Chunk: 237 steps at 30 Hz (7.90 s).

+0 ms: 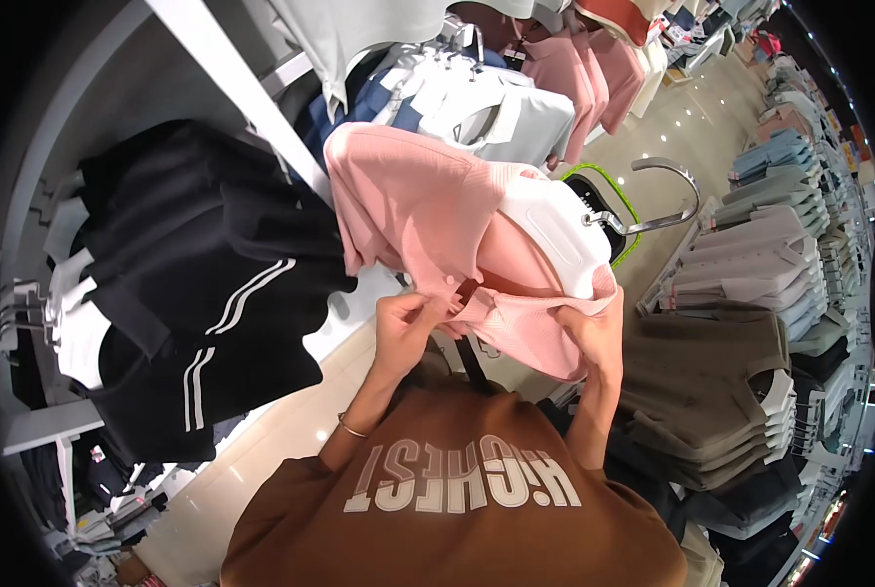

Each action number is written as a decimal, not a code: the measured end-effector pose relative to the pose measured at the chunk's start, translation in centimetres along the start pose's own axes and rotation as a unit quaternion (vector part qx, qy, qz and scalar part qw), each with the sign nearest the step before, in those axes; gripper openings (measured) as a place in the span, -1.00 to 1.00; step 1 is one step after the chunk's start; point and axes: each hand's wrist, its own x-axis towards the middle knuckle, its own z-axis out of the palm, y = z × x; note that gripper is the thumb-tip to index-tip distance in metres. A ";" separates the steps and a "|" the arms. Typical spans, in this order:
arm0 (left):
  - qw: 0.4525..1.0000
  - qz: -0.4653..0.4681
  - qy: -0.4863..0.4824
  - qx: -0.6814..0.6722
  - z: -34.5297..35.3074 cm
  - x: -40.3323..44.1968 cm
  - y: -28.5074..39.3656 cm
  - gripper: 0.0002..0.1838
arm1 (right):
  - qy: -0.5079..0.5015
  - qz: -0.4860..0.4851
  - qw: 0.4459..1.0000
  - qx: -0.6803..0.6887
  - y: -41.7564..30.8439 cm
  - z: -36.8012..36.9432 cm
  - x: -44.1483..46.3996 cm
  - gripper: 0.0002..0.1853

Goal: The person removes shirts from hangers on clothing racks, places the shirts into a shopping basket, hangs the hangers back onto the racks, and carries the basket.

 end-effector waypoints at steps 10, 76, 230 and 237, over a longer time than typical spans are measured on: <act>0.996 -0.032 -0.019 0.077 2.4 2.9 1.6 -0.82 | 0.054 0.011 0.998 0.023 0.2 -1.2 1.7 -0.54; 0.859 0.137 0.461 0.173 3.5 12.4 -2.0 -0.60 | -0.342 -0.033 0.939 0.005 2.2 -20.6 18.7 -0.54; 0.886 -0.283 0.195 0.311 1.1 1.3 -41.4 -0.66 | -0.001 -0.087 0.955 -0.284 6.1 -28.0 28.7 -0.65; 0.842 -0.360 0.332 0.224 1.7 -3.2 -41.9 -0.66 | 0.003 -0.073 0.975 -0.211 4.3 -19.3 33.1 -0.63</act>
